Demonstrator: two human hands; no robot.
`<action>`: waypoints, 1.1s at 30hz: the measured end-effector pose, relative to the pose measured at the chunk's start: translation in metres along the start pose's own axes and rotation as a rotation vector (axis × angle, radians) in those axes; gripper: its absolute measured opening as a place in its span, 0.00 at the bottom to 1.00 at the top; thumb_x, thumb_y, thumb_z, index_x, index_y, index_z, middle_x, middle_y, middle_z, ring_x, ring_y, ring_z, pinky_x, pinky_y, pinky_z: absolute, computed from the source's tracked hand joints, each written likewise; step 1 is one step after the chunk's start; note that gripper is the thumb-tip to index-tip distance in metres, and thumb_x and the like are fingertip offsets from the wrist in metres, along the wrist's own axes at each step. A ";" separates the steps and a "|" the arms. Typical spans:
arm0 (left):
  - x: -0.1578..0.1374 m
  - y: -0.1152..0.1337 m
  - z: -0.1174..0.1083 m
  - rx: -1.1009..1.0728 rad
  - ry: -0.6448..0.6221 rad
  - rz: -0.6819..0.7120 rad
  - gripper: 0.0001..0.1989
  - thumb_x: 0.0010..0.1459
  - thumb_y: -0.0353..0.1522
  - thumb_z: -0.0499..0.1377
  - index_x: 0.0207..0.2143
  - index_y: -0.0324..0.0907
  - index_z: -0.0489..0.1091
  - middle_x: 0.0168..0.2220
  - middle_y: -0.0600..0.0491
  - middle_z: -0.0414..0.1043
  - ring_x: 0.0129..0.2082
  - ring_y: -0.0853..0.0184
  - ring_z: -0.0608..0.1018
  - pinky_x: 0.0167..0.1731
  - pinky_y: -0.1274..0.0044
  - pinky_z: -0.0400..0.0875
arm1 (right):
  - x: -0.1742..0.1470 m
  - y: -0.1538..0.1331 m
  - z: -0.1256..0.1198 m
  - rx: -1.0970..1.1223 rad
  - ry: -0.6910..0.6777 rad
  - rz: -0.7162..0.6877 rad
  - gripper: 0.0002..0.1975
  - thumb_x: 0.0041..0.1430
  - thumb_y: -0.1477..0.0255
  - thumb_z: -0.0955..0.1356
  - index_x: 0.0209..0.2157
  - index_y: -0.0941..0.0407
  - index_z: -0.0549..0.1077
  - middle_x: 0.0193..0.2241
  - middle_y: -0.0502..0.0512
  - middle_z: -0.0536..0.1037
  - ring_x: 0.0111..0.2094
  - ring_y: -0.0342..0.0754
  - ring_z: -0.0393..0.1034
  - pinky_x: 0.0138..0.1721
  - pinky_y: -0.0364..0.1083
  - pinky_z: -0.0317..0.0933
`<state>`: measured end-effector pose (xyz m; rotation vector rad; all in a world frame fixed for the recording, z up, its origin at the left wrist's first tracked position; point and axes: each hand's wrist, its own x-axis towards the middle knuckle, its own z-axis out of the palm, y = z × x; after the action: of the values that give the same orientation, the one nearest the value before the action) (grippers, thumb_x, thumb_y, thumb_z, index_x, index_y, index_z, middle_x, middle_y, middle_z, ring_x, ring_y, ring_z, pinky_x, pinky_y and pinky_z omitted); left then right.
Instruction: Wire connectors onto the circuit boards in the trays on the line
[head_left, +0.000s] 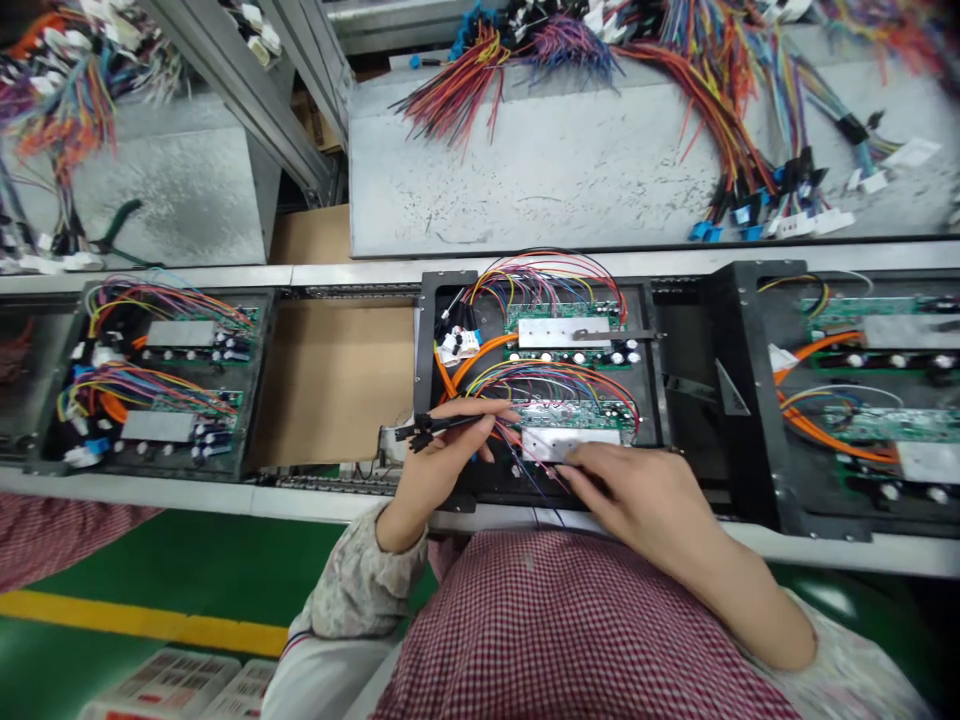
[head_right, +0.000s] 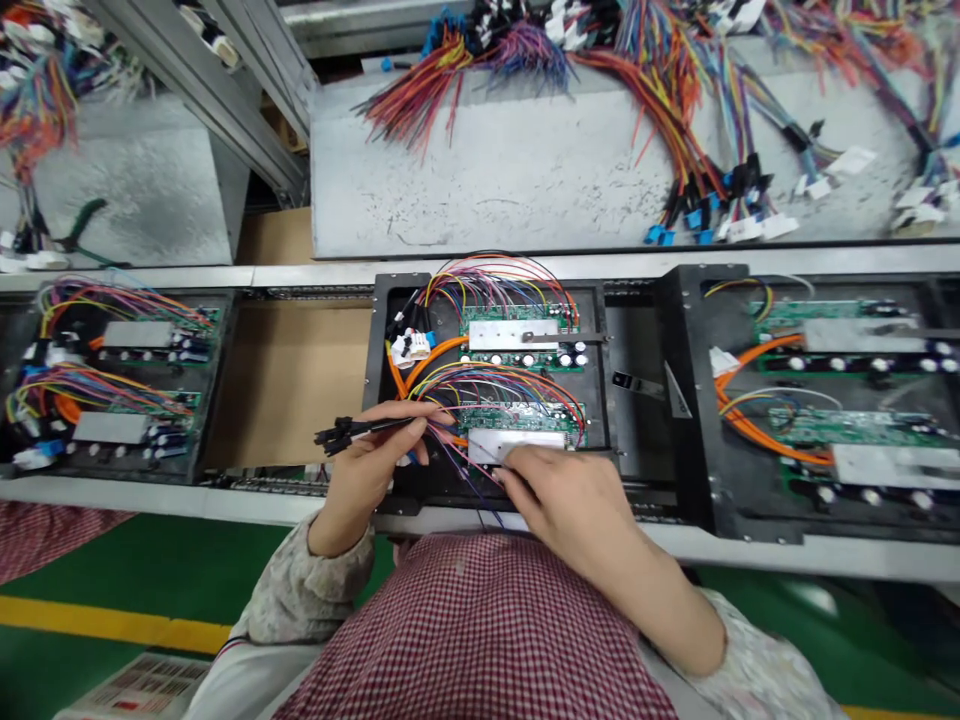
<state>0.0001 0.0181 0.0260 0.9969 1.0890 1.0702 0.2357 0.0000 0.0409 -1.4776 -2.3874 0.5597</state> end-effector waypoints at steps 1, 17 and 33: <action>0.000 -0.001 -0.001 -0.006 0.006 0.015 0.07 0.62 0.32 0.62 0.41 0.45 0.80 0.40 0.50 0.81 0.30 0.70 0.80 0.25 0.82 0.76 | -0.003 0.002 -0.003 -0.011 0.014 0.015 0.20 0.69 0.62 0.60 0.28 0.54 0.75 0.22 0.49 0.78 0.21 0.42 0.71 0.23 0.42 0.55; 0.003 0.011 -0.008 0.080 -0.058 -0.062 0.10 0.62 0.33 0.62 0.45 0.47 0.79 0.39 0.52 0.82 0.30 0.72 0.82 0.30 0.84 0.79 | -0.009 0.039 0.018 -0.141 0.310 0.259 0.15 0.67 0.65 0.63 0.38 0.56 0.79 0.28 0.51 0.82 0.24 0.45 0.75 0.24 0.43 0.59; 0.004 0.009 -0.004 0.023 -0.033 -0.006 0.09 0.63 0.31 0.61 0.44 0.47 0.79 0.38 0.53 0.82 0.35 0.71 0.82 0.28 0.84 0.77 | -0.012 0.040 0.011 -0.168 0.234 0.201 0.16 0.67 0.63 0.63 0.37 0.54 0.80 0.30 0.53 0.83 0.25 0.48 0.77 0.24 0.44 0.60</action>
<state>-0.0045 0.0240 0.0338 1.0256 1.0791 1.0357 0.2678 0.0035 0.0124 -1.7613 -2.1644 0.2162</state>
